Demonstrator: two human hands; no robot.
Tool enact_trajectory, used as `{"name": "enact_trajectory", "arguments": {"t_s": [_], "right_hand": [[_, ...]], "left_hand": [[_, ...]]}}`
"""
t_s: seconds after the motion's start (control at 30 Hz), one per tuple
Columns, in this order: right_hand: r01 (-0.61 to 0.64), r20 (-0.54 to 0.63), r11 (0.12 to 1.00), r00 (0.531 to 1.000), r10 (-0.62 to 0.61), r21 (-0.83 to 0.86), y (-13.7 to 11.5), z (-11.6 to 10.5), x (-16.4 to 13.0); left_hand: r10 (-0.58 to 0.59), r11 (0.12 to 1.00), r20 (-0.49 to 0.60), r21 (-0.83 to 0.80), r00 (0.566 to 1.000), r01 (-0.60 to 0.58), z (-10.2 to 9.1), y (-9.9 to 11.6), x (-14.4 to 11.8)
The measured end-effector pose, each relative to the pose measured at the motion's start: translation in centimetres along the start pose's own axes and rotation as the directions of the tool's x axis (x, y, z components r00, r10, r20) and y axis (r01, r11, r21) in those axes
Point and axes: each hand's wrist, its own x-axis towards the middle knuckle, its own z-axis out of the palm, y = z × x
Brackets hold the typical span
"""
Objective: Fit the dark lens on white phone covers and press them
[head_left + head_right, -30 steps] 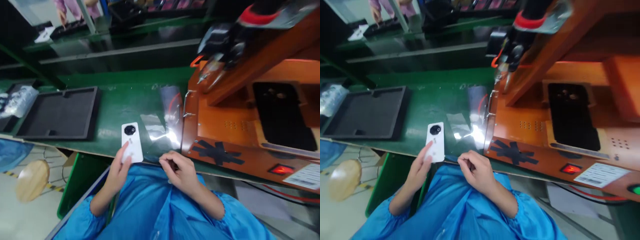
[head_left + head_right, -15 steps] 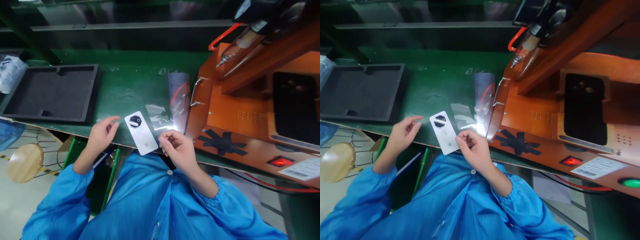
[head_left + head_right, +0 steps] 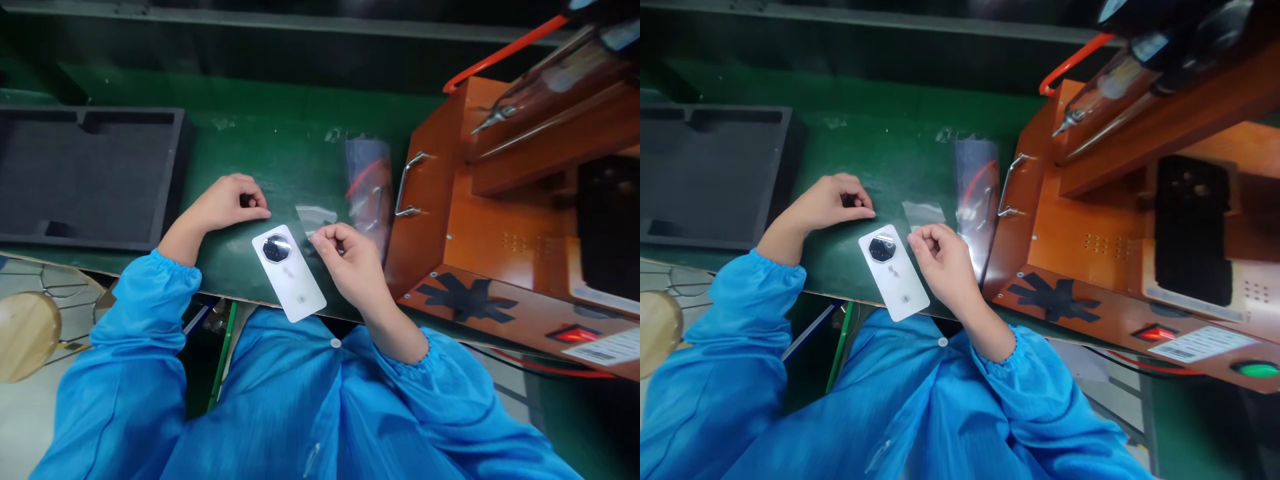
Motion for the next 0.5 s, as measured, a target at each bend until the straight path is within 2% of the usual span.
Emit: {"name": "enact_trajectory", "arguments": {"t_s": [0.1, 0.2, 0.5], "right_hand": [[-0.058, 0.019, 0.998, 0.998, 0.058, 0.000, 0.3, 0.2, 0.5], [-0.076, 0.080, 0.997, 0.994, 0.078, -0.030, 0.1, 0.4, 1.0], [-0.013, 0.133, 0.992, 0.991, 0.029, -0.123, 0.1, 1.6, 1.2]], "left_hand": [[0.040, 0.997, -0.033, 0.074, 0.999, -0.038, 0.3, 0.0, -0.2], [0.028, 0.996, 0.041, 0.081, 0.999, -0.031, 0.8, -0.2, 0.2], [0.026, 0.998, 0.056, 0.052, 0.998, -0.029, 1.5, -1.0, 0.7]]}}
